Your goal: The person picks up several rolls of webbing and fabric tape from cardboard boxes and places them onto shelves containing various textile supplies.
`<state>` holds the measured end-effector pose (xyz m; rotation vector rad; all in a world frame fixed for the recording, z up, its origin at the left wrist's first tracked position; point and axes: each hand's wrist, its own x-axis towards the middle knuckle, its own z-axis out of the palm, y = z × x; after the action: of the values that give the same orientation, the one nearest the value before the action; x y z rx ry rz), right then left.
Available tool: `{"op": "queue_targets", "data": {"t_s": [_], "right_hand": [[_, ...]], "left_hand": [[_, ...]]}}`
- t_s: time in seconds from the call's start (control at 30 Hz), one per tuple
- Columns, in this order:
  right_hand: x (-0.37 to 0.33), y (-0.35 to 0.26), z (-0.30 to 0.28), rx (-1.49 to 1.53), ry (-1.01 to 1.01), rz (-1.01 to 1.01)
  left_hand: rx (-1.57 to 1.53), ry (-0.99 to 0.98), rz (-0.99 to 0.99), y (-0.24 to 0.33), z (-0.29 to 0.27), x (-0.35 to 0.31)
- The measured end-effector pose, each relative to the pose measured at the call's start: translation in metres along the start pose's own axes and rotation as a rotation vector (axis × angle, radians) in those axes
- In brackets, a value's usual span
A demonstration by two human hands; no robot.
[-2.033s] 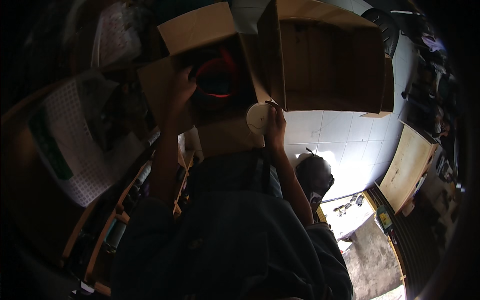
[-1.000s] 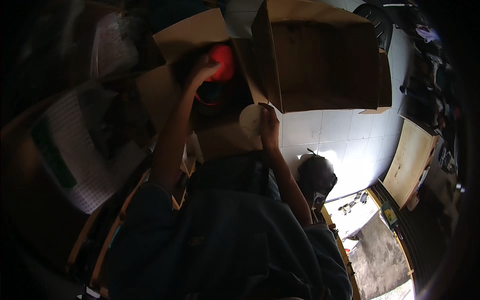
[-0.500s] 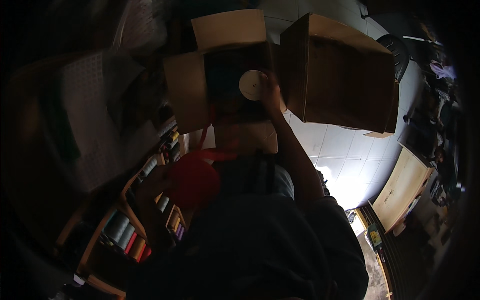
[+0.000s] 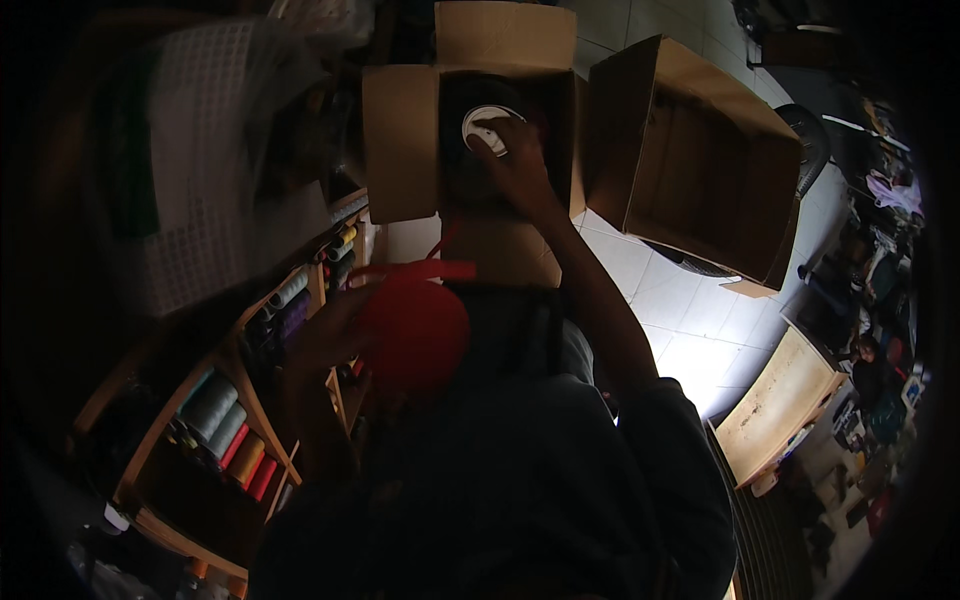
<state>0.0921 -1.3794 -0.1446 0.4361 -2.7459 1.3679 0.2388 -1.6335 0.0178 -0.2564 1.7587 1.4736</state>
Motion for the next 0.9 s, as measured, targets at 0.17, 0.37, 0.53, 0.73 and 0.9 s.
{"op": "queue_targets", "data": {"t_s": [0.17,0.37,0.53,0.73,0.9], "right_hand": [[-0.051,-0.091,-0.101,0.692,-0.592,0.184],[-0.119,-0.102,-0.179,0.425,-0.210,0.122],[-0.212,-0.097,-0.237,0.148,-0.015,0.088],[-0.325,-0.096,-0.279,0.381,0.389,0.333],[-0.404,-0.089,-0.320,0.310,0.603,0.448]], "left_hand": [[0.173,-0.173,0.207,0.053,0.028,0.040],[0.581,-0.262,0.383,0.098,0.078,0.047],[0.665,-0.217,0.602,0.112,0.167,0.037],[0.480,-0.342,0.782,0.120,0.291,0.017],[0.185,-0.392,0.710,0.111,0.380,0.025]]}}
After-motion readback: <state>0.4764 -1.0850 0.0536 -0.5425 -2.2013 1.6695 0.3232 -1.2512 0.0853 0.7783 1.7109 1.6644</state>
